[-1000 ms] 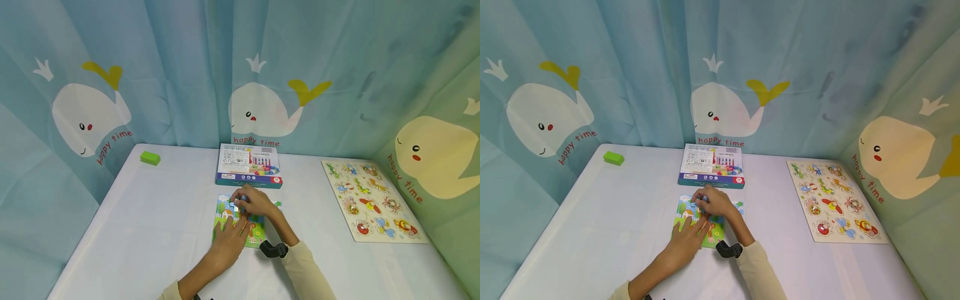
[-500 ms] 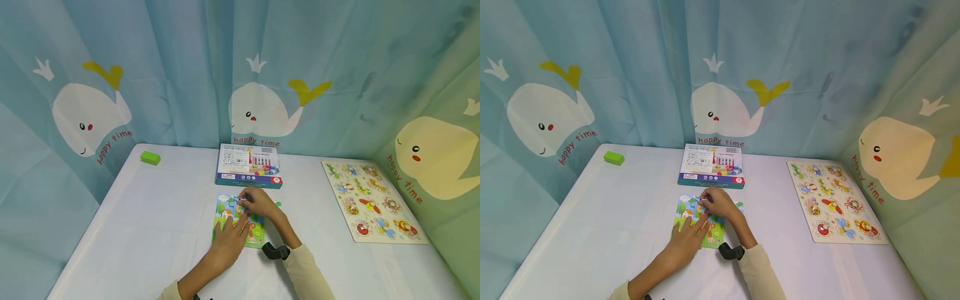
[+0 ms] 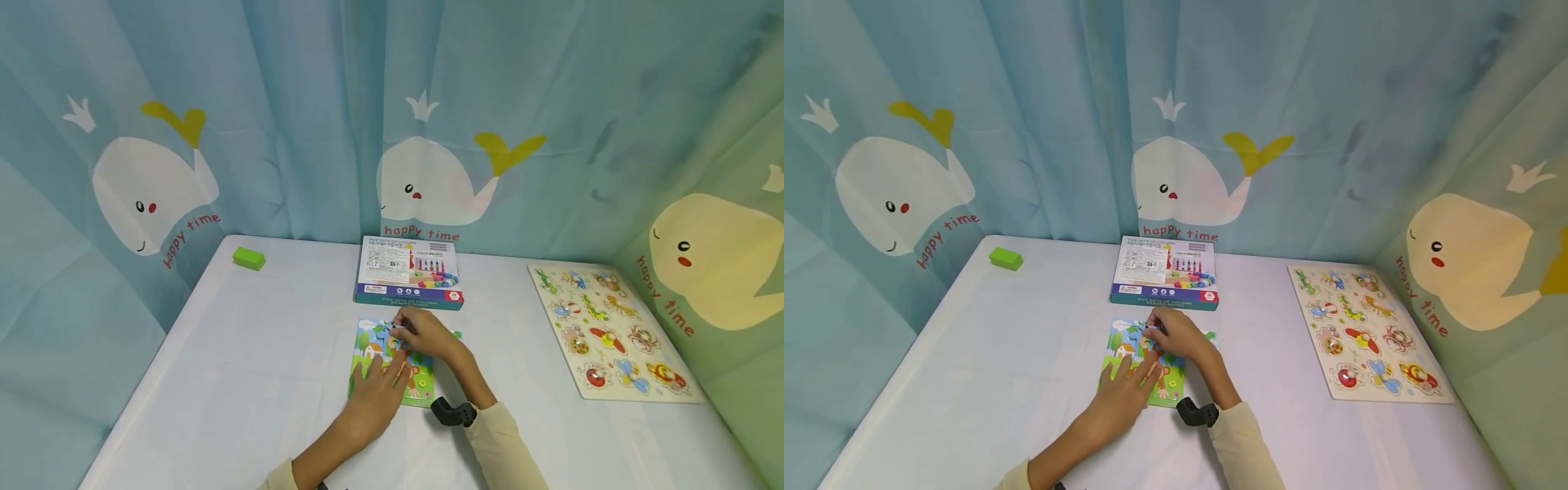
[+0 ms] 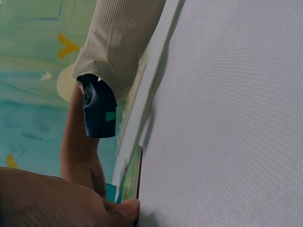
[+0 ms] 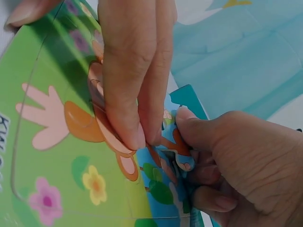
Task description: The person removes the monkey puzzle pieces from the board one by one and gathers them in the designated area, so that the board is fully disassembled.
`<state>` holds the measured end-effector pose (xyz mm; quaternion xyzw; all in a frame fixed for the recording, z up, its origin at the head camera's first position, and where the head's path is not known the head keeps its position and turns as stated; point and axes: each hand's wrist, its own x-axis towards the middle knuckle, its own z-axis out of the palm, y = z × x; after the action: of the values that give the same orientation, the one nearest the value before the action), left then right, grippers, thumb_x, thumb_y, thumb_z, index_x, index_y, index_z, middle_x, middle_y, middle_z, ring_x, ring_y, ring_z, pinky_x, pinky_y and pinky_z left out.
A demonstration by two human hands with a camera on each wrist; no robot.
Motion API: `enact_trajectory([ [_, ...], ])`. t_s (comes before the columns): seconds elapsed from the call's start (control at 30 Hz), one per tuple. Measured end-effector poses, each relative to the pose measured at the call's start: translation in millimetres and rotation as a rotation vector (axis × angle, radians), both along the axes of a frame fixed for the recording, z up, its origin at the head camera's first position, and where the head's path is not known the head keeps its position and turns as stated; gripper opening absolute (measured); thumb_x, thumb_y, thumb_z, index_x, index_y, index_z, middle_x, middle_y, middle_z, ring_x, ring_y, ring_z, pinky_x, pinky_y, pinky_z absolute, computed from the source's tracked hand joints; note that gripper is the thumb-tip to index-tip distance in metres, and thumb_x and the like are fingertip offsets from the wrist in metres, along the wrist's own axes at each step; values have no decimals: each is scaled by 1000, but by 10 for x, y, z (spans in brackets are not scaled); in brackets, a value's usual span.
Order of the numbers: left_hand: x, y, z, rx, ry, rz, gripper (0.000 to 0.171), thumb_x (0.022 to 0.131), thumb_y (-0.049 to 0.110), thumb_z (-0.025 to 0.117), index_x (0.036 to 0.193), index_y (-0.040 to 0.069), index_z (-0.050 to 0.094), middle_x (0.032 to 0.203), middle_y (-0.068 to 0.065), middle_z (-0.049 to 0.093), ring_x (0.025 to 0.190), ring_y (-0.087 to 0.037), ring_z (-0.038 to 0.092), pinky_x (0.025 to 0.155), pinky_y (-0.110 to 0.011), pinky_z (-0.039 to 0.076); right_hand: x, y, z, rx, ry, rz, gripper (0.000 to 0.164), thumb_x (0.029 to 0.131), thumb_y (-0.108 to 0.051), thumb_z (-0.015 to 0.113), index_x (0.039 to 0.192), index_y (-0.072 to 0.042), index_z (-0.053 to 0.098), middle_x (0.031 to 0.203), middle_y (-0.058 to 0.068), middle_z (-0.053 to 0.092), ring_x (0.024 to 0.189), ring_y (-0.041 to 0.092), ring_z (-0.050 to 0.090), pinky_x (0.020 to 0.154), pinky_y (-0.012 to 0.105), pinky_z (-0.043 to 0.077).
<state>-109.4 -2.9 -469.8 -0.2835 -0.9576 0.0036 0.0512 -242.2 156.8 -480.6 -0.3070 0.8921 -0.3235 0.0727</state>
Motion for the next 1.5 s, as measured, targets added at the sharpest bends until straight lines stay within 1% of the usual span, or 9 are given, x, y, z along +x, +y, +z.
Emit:
enact_trajectory([
  [0.17, 8, -3, -7, -2, 0, 0, 56, 88, 19, 73, 140, 12, 54, 151, -6, 44, 123, -37, 50, 87, -59, 51, 0, 3, 22, -9, -2, 36, 14, 96, -19, 61, 88, -8, 56, 78, 0, 56, 68, 7, 49, 62, 22, 46],
  [0.33, 12, -11, -3, 1, 0, -3, 56, 88, 18, 73, 140, 12, 53, 152, -7, 43, 124, -37, 49, 87, -59, 51, 5, -1, 24, -10, 21, 55, 13, 98, -16, 59, 88, -8, 56, 77, 1, 56, 67, 5, 49, 61, 21, 47],
  [0.53, 3, -26, -5, 0, -1, -6, 58, 88, 19, 73, 142, 11, 52, 153, -8, 41, 126, -38, 49, 88, -59, 51, 8, -25, 31, 40, 51, 29, 13, 99, -17, 57, 91, -7, 56, 80, 1, 56, 68, 6, 48, 63, 22, 45],
  [0.67, 0, -26, -10, -18, 6, -2, 57, 90, 21, 71, 143, 12, 51, 153, -8, 41, 127, -37, 49, 89, -58, 51, 12, -39, 47, 75, 41, -8, 14, 99, -19, 57, 92, -7, 57, 80, 1, 55, 68, 8, 48, 64, 22, 45],
  [0.8, -4, -20, -3, -23, 5, 5, 58, 90, 22, 71, 143, 13, 50, 153, -6, 42, 126, -35, 48, 89, -57, 51, 11, -47, 53, 89, 44, -18, 14, 98, -19, 58, 93, -6, 58, 81, 2, 57, 68, 9, 49, 64, 23, 45],
  [1.03, -5, -25, 4, -20, 6, 8, 59, 89, 22, 72, 143, 13, 50, 152, -6, 42, 126, -35, 49, 89, -57, 51, -4, -44, 15, 64, 85, 0, 15, 98, -19, 58, 92, -6, 57, 80, 2, 56, 67, 8, 47, 63, 23, 44],
  [1.17, 9, -34, 9, -13, -1, 9, 59, 89, 22, 71, 144, 13, 50, 153, -5, 42, 127, -35, 49, 90, -57, 51, -6, -24, -24, 54, 109, 14, 15, 98, -20, 58, 92, -7, 56, 80, 1, 55, 69, 8, 47, 64, 23, 44],
  [1.37, 16, -28, 1, -11, 6, 4, 57, 90, 23, 70, 143, 12, 51, 153, -4, 42, 128, -35, 49, 91, -57, 51, 18, -6, -25, 40, 138, 28, 14, 99, -20, 58, 92, -7, 55, 79, 0, 53, 70, 8, 47, 66, 25, 44],
  [1.5, 13, -26, 9, -11, -18, 7, 60, 89, 24, 72, 143, 13, 50, 153, -4, 42, 129, -36, 49, 91, -58, 50, 29, -5, -27, 32, 145, 36, 15, 99, -19, 57, 91, -7, 54, 78, 1, 53, 70, 9, 47, 66, 26, 45],
])
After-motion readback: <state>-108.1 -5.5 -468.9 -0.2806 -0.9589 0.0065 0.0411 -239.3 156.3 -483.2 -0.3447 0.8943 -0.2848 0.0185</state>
